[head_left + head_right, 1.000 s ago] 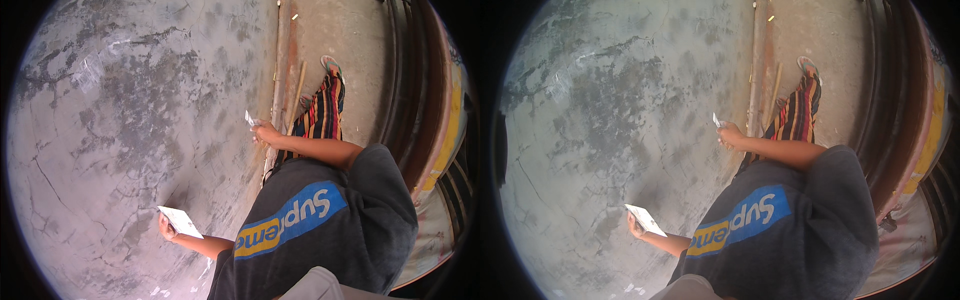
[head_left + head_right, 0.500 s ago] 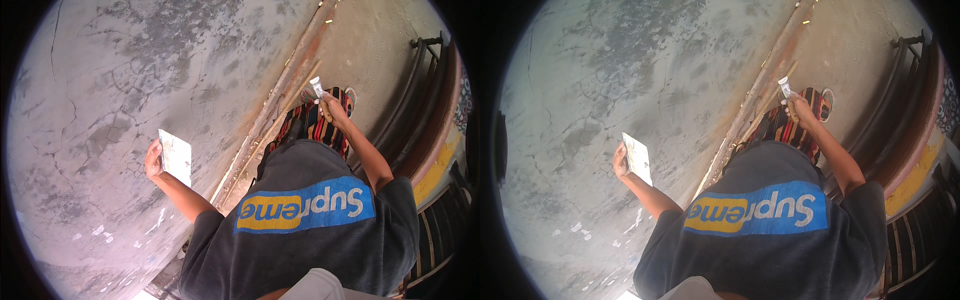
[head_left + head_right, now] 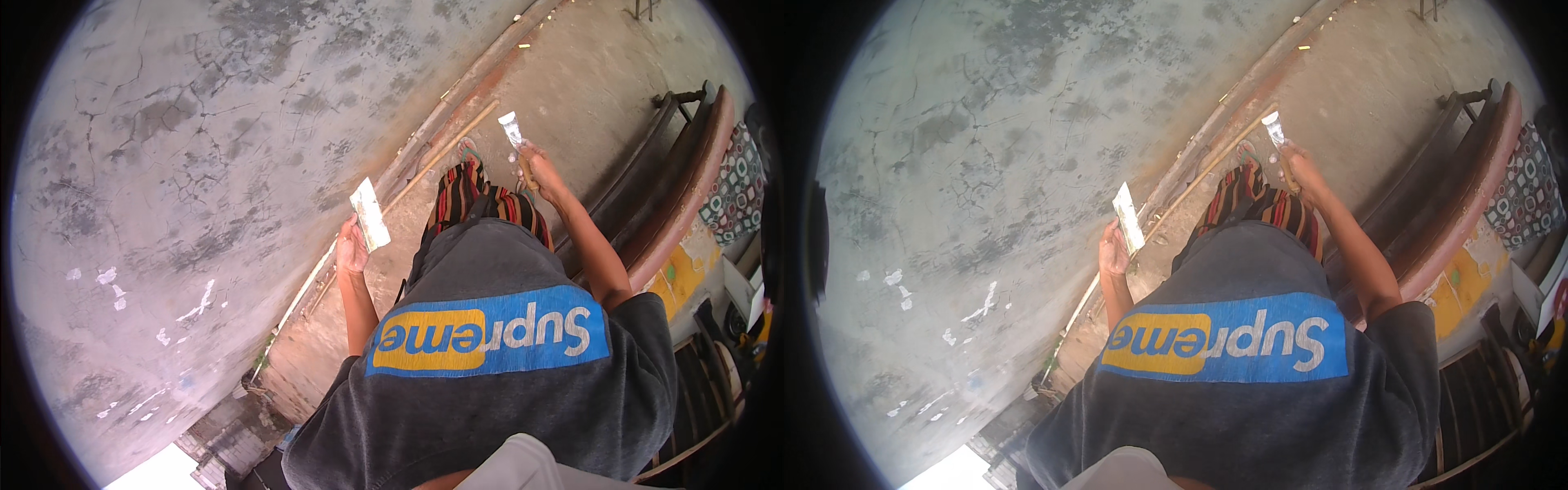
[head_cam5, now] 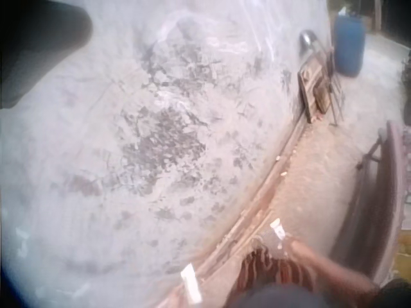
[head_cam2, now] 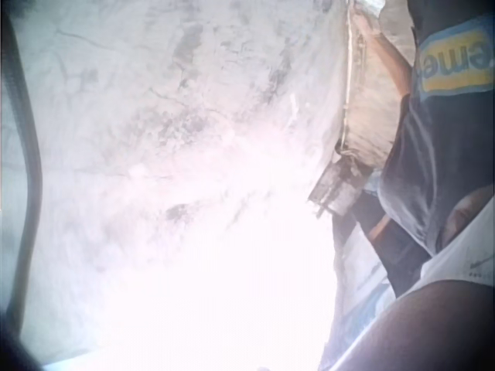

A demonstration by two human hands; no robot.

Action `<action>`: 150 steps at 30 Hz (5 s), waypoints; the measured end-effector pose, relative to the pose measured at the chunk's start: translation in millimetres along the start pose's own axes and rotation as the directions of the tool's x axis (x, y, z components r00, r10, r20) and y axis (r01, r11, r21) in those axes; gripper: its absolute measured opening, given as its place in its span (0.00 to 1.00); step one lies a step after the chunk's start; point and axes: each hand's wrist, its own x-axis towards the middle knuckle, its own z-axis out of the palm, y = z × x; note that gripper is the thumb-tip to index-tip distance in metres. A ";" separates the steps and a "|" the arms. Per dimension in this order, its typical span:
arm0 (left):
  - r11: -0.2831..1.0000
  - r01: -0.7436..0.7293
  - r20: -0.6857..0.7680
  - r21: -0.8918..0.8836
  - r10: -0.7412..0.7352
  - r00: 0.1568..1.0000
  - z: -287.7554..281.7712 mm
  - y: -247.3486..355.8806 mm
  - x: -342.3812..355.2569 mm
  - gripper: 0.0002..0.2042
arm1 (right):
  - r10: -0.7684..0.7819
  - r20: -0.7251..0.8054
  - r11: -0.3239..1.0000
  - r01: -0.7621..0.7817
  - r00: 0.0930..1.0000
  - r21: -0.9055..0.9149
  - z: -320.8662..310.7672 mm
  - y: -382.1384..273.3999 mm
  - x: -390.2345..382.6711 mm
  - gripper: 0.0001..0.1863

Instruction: The person applies white wall compound to a cracked concrete wall using a putty knife and a small container. They repeatedly scoop compound and spread it over cracks and patches across the wall surface.

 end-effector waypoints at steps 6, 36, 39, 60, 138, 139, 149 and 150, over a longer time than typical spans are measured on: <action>1.000 -0.022 -0.076 -0.019 0.021 0.997 56.4 -63.1 -15.7 0.16 | -0.037 -0.131 0.999 0.038 0.991 0.002 -70.1 20.0 -48.6 0.11; 0.915 -0.065 -0.127 -0.398 0.015 0.992 83.9 -148.2 -5.2 0.23 | -0.135 0.041 0.915 0.140 0.990 -0.379 -38.1 14.3 -85.5 0.10; 0.905 -0.037 -0.076 -0.423 0.005 0.997 95.1 -140.5 -16.6 0.24 | -0.117 0.049 0.898 0.127 0.992 -0.420 -29.4 10.6 -91.1 0.10; 0.925 -0.048 -0.149 -0.376 -0.009 0.989 107.0 -136.2 -22.0 0.23 | -0.122 0.103 0.860 0.157 0.987 -0.485 -38.1 21.6 -78.1 0.10; 0.844 -0.389 -0.348 -0.368 0.262 0.900 -187.7 -10.0 46.7 0.20 | -0.927 0.364 -0.018 0.959 0.089 -0.282 408.0 -147.9 -14.2 0.26; 0.853 -0.381 -0.324 -0.356 0.270 0.907 -192.8 -5.3 45.7 0.20 | -0.900 0.434 -0.210 0.909 -0.035 -0.361 402.2 -162.5 -17.9 0.27; 0.814 -0.407 -0.374 -0.414 0.256 0.892 -194.1 1.3 56.4 0.22 | -0.759 0.547 -0.606 0.689 -0.352 -0.398 407.1 -257.5 -10.2 0.22; 0.817 -0.397 -0.367 -0.419 0.247 0.897 -188.3 -3.3 61.4 0.22 | -0.836 0.457 -0.505 0.752 -0.304 -0.423 410.4 -243.8 5.1 0.21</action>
